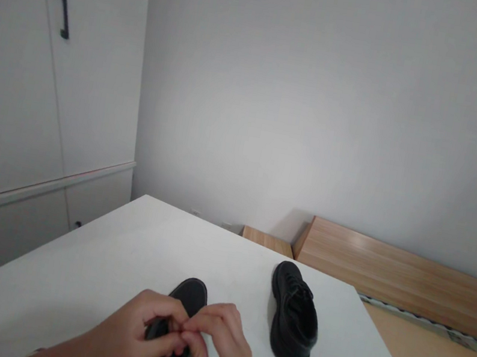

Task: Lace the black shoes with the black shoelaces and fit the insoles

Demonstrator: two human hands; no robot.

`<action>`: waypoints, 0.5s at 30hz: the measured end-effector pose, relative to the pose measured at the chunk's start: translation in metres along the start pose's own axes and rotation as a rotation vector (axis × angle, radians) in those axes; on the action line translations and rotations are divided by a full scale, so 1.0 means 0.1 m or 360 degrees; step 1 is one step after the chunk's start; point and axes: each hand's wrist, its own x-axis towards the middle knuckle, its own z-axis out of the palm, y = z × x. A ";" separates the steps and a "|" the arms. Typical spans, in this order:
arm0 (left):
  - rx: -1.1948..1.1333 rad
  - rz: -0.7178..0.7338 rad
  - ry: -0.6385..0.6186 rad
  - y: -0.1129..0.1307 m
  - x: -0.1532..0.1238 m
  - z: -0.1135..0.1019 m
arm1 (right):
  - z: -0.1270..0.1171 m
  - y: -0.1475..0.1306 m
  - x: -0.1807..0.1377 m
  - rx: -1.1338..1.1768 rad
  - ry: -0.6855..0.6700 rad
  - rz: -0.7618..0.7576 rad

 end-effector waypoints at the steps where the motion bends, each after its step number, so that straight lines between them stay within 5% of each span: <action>1: 0.0013 0.0015 0.0045 0.00 -0.02 -0.01 | 0.02 0.01 -0.02 0.0049 0.0013 0.0035; 9: 0.0053 0.0002 0.0138 -0.09 -0.06 0.00 | 0.11 0.09 -0.10 0.0102 -0.0063 0.0202; 15: -0.0143 -0.0187 0.0070 -0.13 -0.09 -0.04 | 0.01 0.13 -0.21 -0.0160 0.0156 0.0149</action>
